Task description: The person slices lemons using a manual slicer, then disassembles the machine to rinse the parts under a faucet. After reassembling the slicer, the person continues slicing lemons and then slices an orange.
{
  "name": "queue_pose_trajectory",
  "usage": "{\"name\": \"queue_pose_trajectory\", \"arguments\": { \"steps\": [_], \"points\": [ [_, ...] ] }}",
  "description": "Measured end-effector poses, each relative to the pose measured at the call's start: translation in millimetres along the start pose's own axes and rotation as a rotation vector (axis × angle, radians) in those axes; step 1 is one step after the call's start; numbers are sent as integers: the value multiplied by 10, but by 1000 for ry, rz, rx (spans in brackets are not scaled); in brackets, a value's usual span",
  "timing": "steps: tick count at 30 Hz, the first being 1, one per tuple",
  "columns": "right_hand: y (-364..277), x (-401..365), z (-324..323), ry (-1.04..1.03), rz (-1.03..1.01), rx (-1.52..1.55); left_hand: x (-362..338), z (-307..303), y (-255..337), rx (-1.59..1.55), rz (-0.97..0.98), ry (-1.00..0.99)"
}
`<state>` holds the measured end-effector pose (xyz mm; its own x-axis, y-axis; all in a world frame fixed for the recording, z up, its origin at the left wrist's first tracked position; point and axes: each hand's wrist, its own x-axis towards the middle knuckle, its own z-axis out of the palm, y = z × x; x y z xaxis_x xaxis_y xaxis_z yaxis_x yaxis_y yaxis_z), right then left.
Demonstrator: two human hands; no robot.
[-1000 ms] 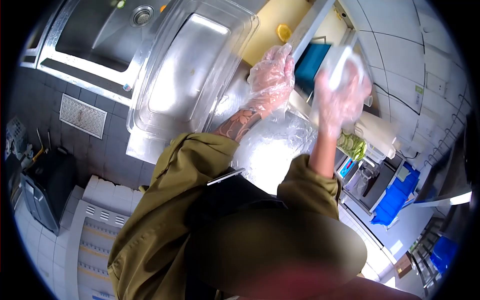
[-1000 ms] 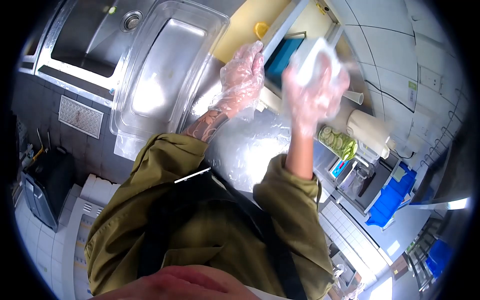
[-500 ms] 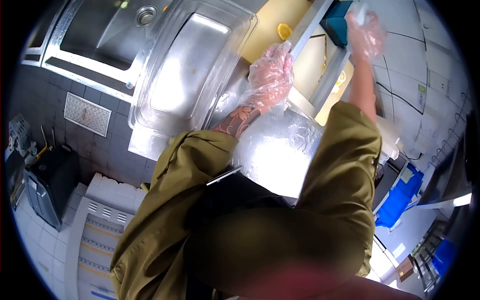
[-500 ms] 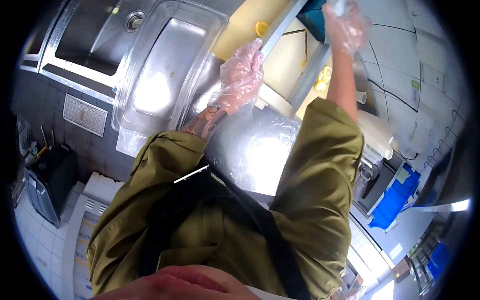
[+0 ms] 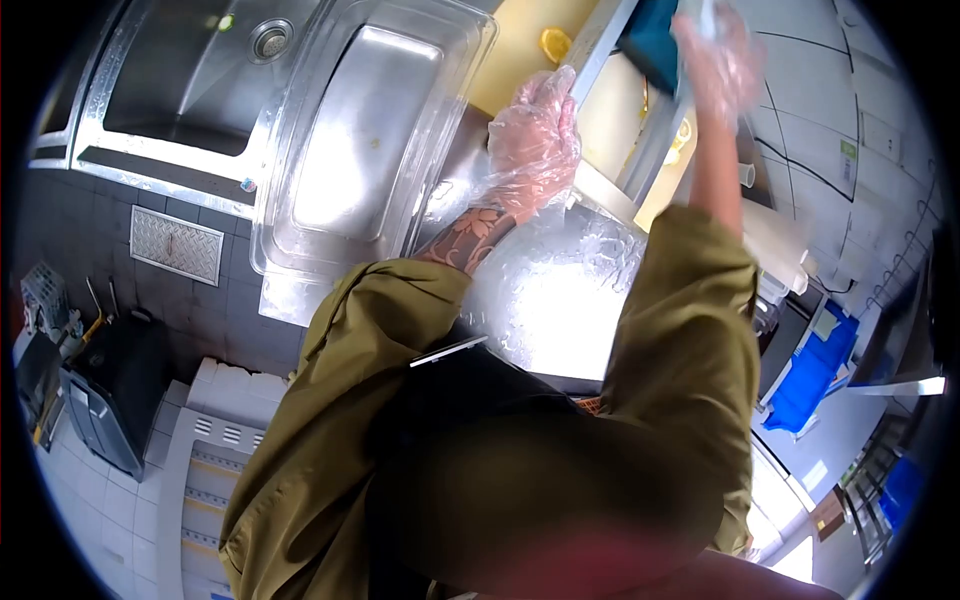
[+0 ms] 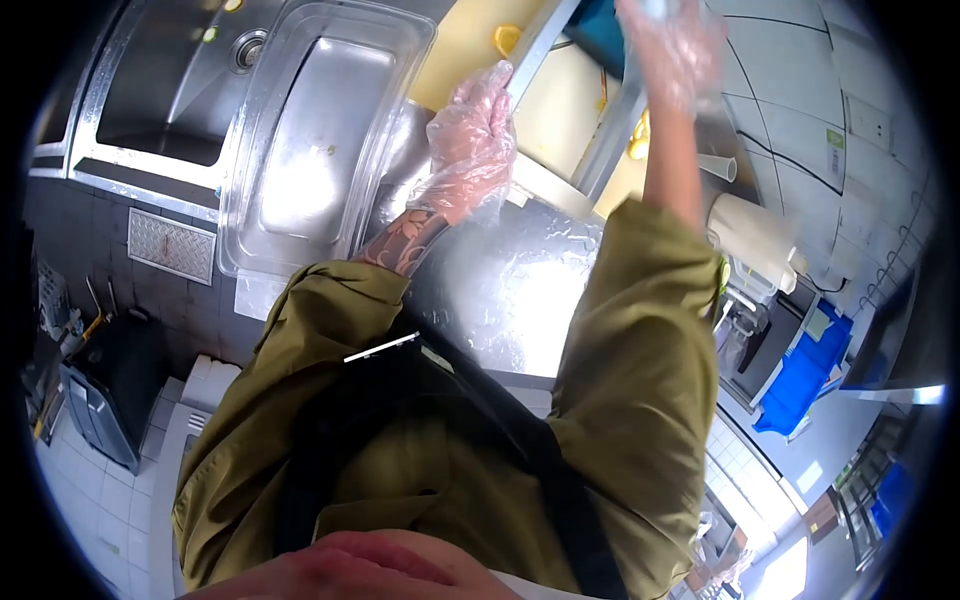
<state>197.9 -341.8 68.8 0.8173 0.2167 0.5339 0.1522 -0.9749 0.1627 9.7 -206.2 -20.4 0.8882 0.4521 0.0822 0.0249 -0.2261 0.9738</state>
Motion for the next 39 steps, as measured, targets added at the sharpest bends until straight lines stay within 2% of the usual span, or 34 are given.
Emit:
{"name": "queue_pose_trajectory", "arguments": {
  "steps": [1, 4, 5, 8, 12, 14, 15, 16, 18, 20, 22, 25, 28, 30, 32, 34, 35, 39],
  "points": [
    [341, 351, 560, 236, -569, -172, 6, 10, -9, 31, 12, -3],
    [-187, 526, 84, -203, 42, -124, 6, 38, -65, -16, 49, 11],
    [-48, 458, 232, -141, -179, -225, -26, 27, -58, 20, 31, -7],
    [-241, -115, -144, -103, 230, -21, 25, -10, 1, 74, 0, -38],
    [-615, -1077, -812, 10, 188, 52, 19, -8, 16, 83, -12, -45],
    [-558, -1302, -959, 33, 109, 323, 17, -6, -14, 129, 26, -33],
    [-608, -1198, -1011, -7, 141, 277, 20, -7, -12, 134, 20, -44],
    [-527, -1099, -907, -15, 67, 47, 5, -16, -12, 121, 10, -47],
    [-432, -684, -637, -51, 154, -9, 4, -5, 13, 85, -9, -37],
    [-187, -136, -178, -15, 89, 69, 6, 26, -30, 91, 31, -21],
    [-74, 305, 11, -176, -319, -245, 11, 31, -74, 88, 94, 1],
    [-460, 605, -194, -577, 398, -42, 19, 33, -82, 50, 124, 24],
    [-125, 28, -27, -49, 151, 146, -4, 32, -35, 17, -4, -25],
    [-222, -366, -265, -105, 192, 145, 5, 27, -19, 58, 22, -21],
    [-528, -801, -772, -110, 223, 93, 14, 8, 9, 98, 14, -31],
    [-545, -1083, -982, -97, 137, 79, 21, -25, 46, 138, -21, -64],
    [-508, -1099, -1017, -91, 101, 239, 14, 2, -5, 141, -3, -58],
    [-292, -512, -528, -101, 60, 47, -1, 2, 4, 117, -25, -75]
  ]
}}
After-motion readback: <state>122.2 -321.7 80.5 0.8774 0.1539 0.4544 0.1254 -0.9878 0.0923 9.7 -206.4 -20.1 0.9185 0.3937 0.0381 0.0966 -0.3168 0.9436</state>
